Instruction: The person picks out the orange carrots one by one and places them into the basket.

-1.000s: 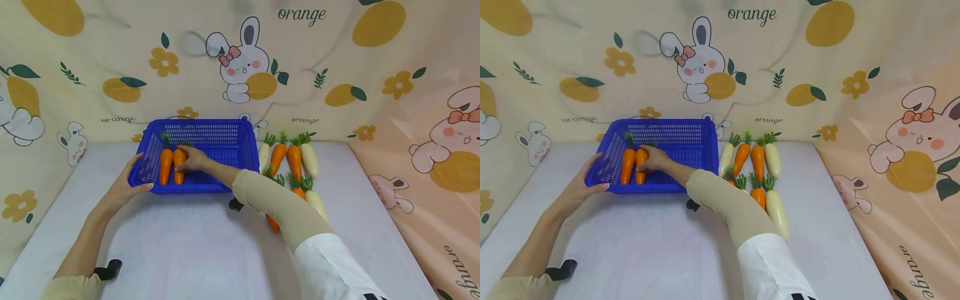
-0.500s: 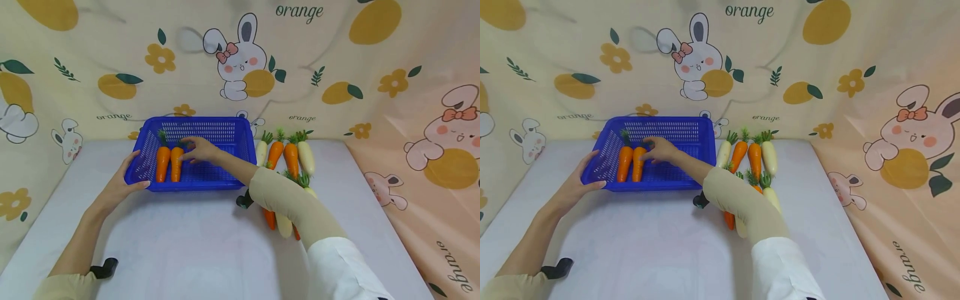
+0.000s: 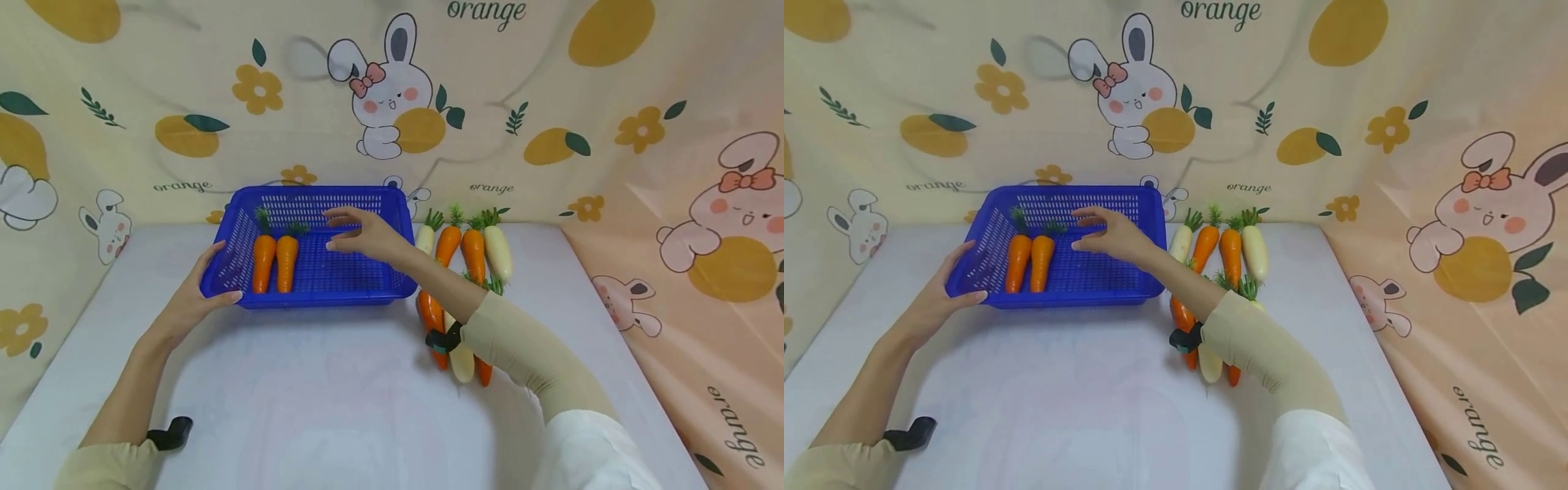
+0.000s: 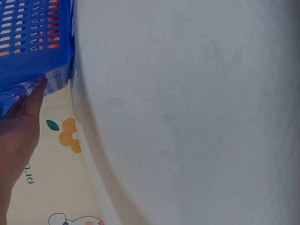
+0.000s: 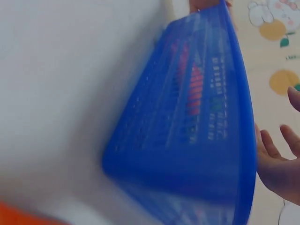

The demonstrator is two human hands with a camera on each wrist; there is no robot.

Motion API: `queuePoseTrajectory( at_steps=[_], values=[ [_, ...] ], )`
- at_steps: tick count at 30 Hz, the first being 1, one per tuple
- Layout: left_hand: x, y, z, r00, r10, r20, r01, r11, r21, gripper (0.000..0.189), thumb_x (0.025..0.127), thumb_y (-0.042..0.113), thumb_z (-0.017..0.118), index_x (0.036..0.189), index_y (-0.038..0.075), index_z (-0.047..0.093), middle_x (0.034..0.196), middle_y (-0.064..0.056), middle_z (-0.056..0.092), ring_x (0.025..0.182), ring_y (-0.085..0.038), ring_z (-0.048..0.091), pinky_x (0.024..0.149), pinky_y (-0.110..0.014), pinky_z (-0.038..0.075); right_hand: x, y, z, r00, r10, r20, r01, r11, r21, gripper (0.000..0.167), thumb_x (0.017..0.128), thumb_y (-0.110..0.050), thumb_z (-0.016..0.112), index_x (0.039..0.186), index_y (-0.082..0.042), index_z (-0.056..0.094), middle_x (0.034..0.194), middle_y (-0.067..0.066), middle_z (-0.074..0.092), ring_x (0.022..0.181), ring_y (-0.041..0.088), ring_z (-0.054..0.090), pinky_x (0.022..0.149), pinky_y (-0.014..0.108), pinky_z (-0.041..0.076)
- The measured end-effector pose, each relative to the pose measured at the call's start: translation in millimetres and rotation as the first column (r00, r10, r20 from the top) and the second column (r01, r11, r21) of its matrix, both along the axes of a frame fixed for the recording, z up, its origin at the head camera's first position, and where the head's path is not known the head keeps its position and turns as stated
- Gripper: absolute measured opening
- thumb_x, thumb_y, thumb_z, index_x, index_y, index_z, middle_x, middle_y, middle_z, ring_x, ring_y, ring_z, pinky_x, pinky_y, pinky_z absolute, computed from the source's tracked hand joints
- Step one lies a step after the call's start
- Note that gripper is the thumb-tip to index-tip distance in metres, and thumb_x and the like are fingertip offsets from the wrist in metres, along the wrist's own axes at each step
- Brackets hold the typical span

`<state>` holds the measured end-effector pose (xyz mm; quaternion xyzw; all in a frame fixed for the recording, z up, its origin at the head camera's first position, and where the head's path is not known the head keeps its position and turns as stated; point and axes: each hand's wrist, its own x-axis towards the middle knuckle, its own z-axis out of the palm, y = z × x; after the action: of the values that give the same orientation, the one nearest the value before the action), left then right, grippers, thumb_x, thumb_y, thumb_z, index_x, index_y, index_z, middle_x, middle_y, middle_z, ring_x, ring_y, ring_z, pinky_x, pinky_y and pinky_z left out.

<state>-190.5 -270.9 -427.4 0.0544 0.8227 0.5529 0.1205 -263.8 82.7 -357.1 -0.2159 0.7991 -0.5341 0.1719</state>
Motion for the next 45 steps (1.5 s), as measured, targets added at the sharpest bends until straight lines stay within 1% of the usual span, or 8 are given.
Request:
queuePoseTrajectory(
  at_steps=[7, 14, 20, 27, 36, 39, 43, 45],
  values=[
    [1.0, 0.5, -0.5, 1.0, 0.005, 0.003, -0.005, 1.0, 0.006, 0.094, 0.095, 0.025, 0.067, 0.156, 0.047, -0.001, 0.166, -0.012, -0.013, 0.148, -0.048, -0.005, 0.111, -0.074, 0.006, 4.2, 41.7, 7.7, 0.998, -0.056, -0.016, 0.055, 0.998, -0.028, 0.054, 0.091, -0.024, 0.074, 0.142, -0.024, 0.053, 0.137, 0.001, 0.057, 0.116, 0.02, 0.062, 0.096, 0.034, 0.053],
    [0.5, 1.9, 1.0, 1.0, 0.007, 0.005, -0.007, 1.0, 0.005, 0.094, 0.095, 0.026, 0.067, 0.156, 0.047, -0.001, 0.165, -0.012, -0.014, 0.148, -0.048, -0.006, 0.111, -0.074, 0.006, 6.8, 83.4, 13.4, 0.992, -0.125, 0.007, 0.125, 0.988, -0.086, 0.056, 0.093, -0.017, 0.072, 0.144, -0.015, 0.05, 0.141, 0.006, 0.053, 0.121, 0.026, 0.058, 0.099, 0.04, 0.052],
    [0.7, 1.2, 3.5, 1.0, 0.011, 0.004, -0.011, 1.0, -0.021, 0.094, 0.095, 0.028, 0.067, 0.157, 0.047, -0.001, 0.166, -0.013, -0.012, 0.148, -0.047, -0.005, 0.112, -0.073, 0.005, 9.3, 115.4, 10.2, 0.983, -0.182, 0.006, 0.182, 0.982, -0.057, 0.059, 0.093, -0.019, 0.072, 0.146, -0.014, 0.048, 0.147, 0.011, 0.049, 0.127, 0.026, 0.054, 0.102, 0.043, 0.049],
    [1.0, 2.9, 2.1, 1.0, 0.021, 0.01, -0.021, 0.999, -0.037, 0.095, 0.094, 0.03, 0.068, 0.157, 0.046, -0.002, 0.165, -0.014, -0.012, 0.148, -0.047, -0.008, 0.111, -0.073, 0.003, 6.4, 151.1, -6.2, 0.967, -0.253, 0.001, 0.253, 0.966, -0.047, 0.054, 0.094, -0.014, 0.069, 0.144, -0.019, 0.05, 0.144, 0.005, 0.051, 0.127, 0.029, 0.055, 0.106, 0.046, 0.045],
    [0.4, 0.8, 0.8, 1.0, 0.014, 0.016, -0.014, 1.0, -0.024, 0.094, 0.095, 0.029, 0.067, 0.156, 0.047, -0.002, 0.165, -0.014, -0.013, 0.148, -0.047, -0.006, 0.111, -0.074, 0.005, 2.6, 192.1, -25.5, 0.941, -0.338, -0.025, 0.336, 0.94, -0.057, 0.054, 0.094, -0.013, 0.069, 0.145, -0.012, 0.049, 0.145, 0.014, 0.05, 0.131, 0.037, 0.05, 0.107, 0.044, 0.045],
    [-0.8, 0.4, 1.0, 1.0, 0.009, 0.022, -0.009, 1.0, -0.019, 0.094, 0.095, 0.029, 0.067, 0.156, 0.048, -0.002, 0.165, -0.013, -0.013, 0.148, -0.047, -0.006, 0.112, -0.073, 0.005, 2.0, 201.9, -33.2, 0.927, -0.374, -0.033, 0.372, 0.926, -0.058, 0.052, 0.095, -0.01, 0.067, 0.144, -0.01, 0.05, 0.144, 0.017, 0.05, 0.131, 0.038, 0.049, 0.105, 0.041, 0.046],
    [-1.0, 0.2, 0.0, 1.0, 0.012, 0.028, -0.012, 1.0, -0.009, 0.094, 0.095, 0.029, 0.067, 0.156, 0.049, -0.002, 0.166, -0.012, -0.014, 0.148, -0.047, -0.006, 0.111, -0.074, 0.006, -0.3, 213.4, -46.9, 0.897, -0.436, -0.069, 0.432, 0.899, -0.07, 0.05, 0.095, -0.008, 0.066, 0.142, -0.008, 0.052, 0.142, 0.018, 0.052, 0.131, 0.038, 0.049, 0.101, 0.034, 0.05],
    [-0.4, -0.1, -0.9, 0.999, 0.012, 0.03, -0.012, 1.0, 0.004, 0.094, 0.096, 0.028, 0.067, 0.155, 0.05, -0.002, 0.166, -0.011, -0.014, 0.148, -0.047, -0.006, 0.112, -0.074, 0.006, 0.0, 218.8, -53.9, 0.885, -0.46, -0.075, 0.456, 0.888, -0.065, 0.051, 0.095, -0.007, 0.066, 0.143, -0.006, 0.05, 0.143, 0.019, 0.052, 0.134, 0.037, 0.047, 0.102, 0.036, 0.049]
  ],
)
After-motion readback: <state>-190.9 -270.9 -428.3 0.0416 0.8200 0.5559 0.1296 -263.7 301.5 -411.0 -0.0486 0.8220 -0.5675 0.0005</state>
